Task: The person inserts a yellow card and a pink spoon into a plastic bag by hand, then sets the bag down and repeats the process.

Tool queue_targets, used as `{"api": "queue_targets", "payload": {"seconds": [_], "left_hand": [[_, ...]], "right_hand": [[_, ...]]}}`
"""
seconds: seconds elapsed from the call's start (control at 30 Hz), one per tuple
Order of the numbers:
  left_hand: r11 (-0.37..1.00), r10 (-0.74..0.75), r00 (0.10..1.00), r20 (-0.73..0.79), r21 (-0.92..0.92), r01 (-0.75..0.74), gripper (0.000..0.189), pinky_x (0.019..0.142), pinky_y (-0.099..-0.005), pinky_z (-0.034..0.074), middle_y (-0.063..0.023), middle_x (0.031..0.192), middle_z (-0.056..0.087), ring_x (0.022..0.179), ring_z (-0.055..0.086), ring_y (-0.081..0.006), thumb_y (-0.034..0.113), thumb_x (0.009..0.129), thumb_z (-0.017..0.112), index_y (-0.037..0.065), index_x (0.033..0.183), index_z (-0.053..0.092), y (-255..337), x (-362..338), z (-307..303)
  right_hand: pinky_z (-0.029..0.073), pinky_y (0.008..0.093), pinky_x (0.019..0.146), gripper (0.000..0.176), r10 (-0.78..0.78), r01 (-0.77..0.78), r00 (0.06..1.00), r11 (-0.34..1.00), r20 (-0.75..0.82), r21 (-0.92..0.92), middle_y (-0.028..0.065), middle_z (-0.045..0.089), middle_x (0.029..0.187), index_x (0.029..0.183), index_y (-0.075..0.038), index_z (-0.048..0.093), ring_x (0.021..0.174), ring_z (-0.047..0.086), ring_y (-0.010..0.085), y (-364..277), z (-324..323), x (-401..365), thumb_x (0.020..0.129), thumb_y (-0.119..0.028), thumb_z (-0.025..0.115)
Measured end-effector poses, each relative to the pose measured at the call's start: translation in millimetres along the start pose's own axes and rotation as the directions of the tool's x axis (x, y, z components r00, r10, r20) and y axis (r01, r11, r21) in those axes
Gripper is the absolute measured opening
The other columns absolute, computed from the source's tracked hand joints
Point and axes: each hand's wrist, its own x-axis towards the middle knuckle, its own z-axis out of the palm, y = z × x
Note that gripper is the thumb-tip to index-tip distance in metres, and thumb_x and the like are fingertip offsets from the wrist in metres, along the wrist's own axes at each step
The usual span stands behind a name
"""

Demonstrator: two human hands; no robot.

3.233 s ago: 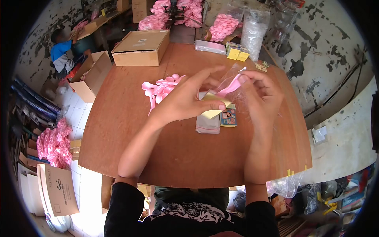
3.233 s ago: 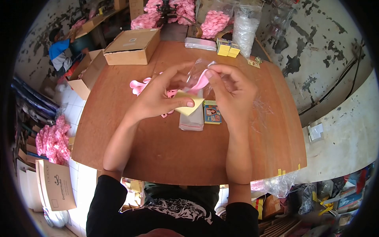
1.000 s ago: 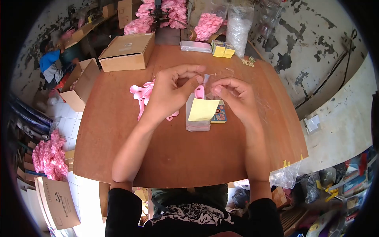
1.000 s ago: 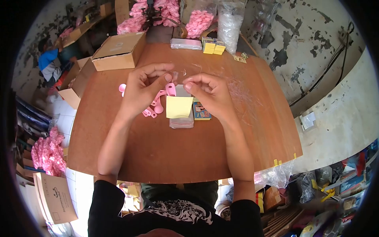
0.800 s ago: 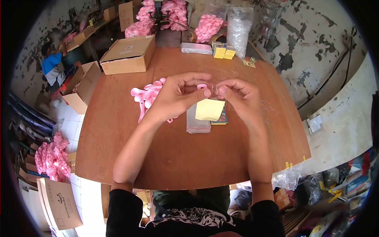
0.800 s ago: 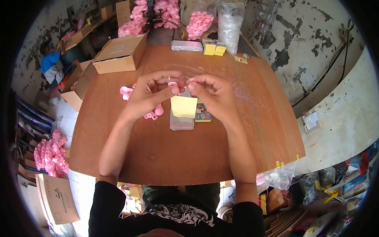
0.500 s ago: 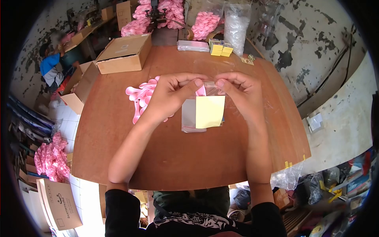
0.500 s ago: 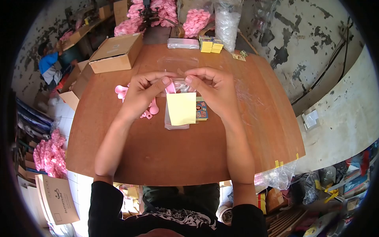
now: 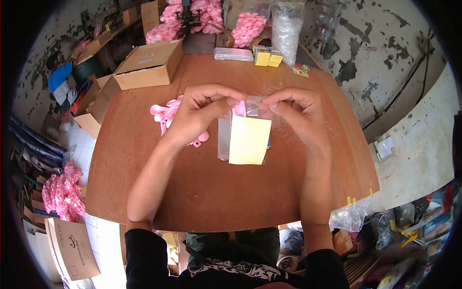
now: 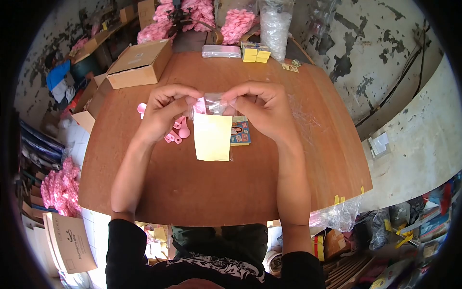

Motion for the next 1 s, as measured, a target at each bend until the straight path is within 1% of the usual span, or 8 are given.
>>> {"api": "queue_targets", "payload": {"seconds": [0.2,0.47,0.63,0.73,0.8,0.83,0.9,1.0], "left_hand": [[0.999,0.041,0.999,0.012,-0.005,-0.04,0.024,0.08,-0.0288,0.056,-0.008,0.1,0.069,0.095,0.065,-0.0141,-0.006,0.09,0.05,-0.002,0.105,0.069,-2,0,-1],[0.999,0.045,0.998,0.036,0.006,-0.045,0.023,0.079,-0.0284,0.056,-0.0109,0.095,0.071,0.089,0.067,-0.016,-0.009,0.087,0.05,-0.004,0.097,0.07,-3,1,-5],[0.998,0.061,0.998,0.033,0.007,-0.062,0.023,0.079,-0.0285,0.056,-0.0119,0.095,0.071,0.088,0.068,-0.0171,-0.01,0.086,0.049,-0.004,0.094,0.07,-5,2,-4],[0.997,0.065,0.997,0.034,-0.034,-0.064,0.022,0.077,-0.0283,0.055,-0.0111,0.094,0.071,0.088,0.068,-0.0177,-0.01,0.085,0.049,-0.004,0.093,0.069,-7,3,-5],[0.987,0.027,0.999,0.044,-0.161,-0.019,0.013,0.073,-0.0251,0.054,-0.0092,0.094,0.069,0.086,0.068,-0.0155,-0.007,0.087,0.055,-0.004,0.09,0.068,-7,3,-6],[0.987,0.026,0.999,0.043,-0.161,-0.019,0.013,0.073,-0.0251,0.054,-0.0092,0.094,0.069,0.086,0.068,-0.0155,-0.007,0.087,0.055,-0.004,0.09,0.068,-7,3,-8],[0.992,0.047,0.998,0.032,0.113,-0.05,0.007,0.069,-0.0212,0.052,-0.0073,0.095,0.067,0.085,0.068,-0.0128,-0.004,0.086,0.065,-0.003,0.093,0.064,-7,1,-7],[0.989,-0.058,0.998,-0.011,0.139,0.059,0.019,0.065,-0.0187,0.05,-0.0066,0.097,0.066,0.083,0.067,-0.0099,-0.003,0.083,0.072,-0.001,0.098,0.06,3,3,1]], "right_hand": [[0.056,0.0245,0.067,0.015,0.047,-0.048,0.998,0.999,0.028,0.027,0.0105,0.071,0.089,0.097,0.005,0.07,0.079,0.071,0.0162,-2,-1,-1,0.088,0.008,0.058],[0.054,0.0251,0.068,0.022,-0.075,0.089,0.989,0.99,0.128,-0.109,0.0119,0.07,0.088,0.094,0.005,0.072,0.079,0.07,0.0158,4,-10,2,0.083,0.013,0.054],[0.051,0.0255,0.07,0.023,-0.063,0.076,0.988,0.993,0.141,-0.093,0.0135,0.07,0.095,0.095,0.005,0.072,0.082,0.066,0.0159,5,-10,0,0.081,0.014,0.057],[0.051,0.0261,0.071,0.021,-0.056,0.074,0.987,0.99,0.149,-0.122,0.0144,0.069,0.097,0.097,0.005,0.072,0.083,0.066,0.0162,4,-12,-1,0.082,0.012,0.058],[0.051,0.0265,0.071,0.02,-0.067,0.09,0.984,0.987,0.167,-0.133,0.0148,0.069,0.097,0.098,0.006,0.071,0.083,0.065,0.0162,5,-12,1,0.083,0.011,0.058],[0.051,0.0257,0.071,0.019,-0.075,0.09,0.984,0.992,0.164,-0.087,0.0145,0.068,0.099,0.098,0.006,0.07,0.084,0.066,0.0159,8,-10,2,0.082,0.011,0.062],[0.052,0.0249,0.07,0.019,-0.08,0.087,0.984,0.995,0.16,-0.038,0.0142,0.067,0.101,0.099,0.007,0.069,0.084,0.066,0.0155,9,-5,2,0.081,0.011,0.065],[0.052,0.0228,0.064,0.02,-0.001,0.006,0.998,0.996,0.058,-0.088,0.01,0.067,0.096,0.1,0.006,0.066,0.077,0.066,0.0107,9,6,3,0.081,0.004,0.073]]}}
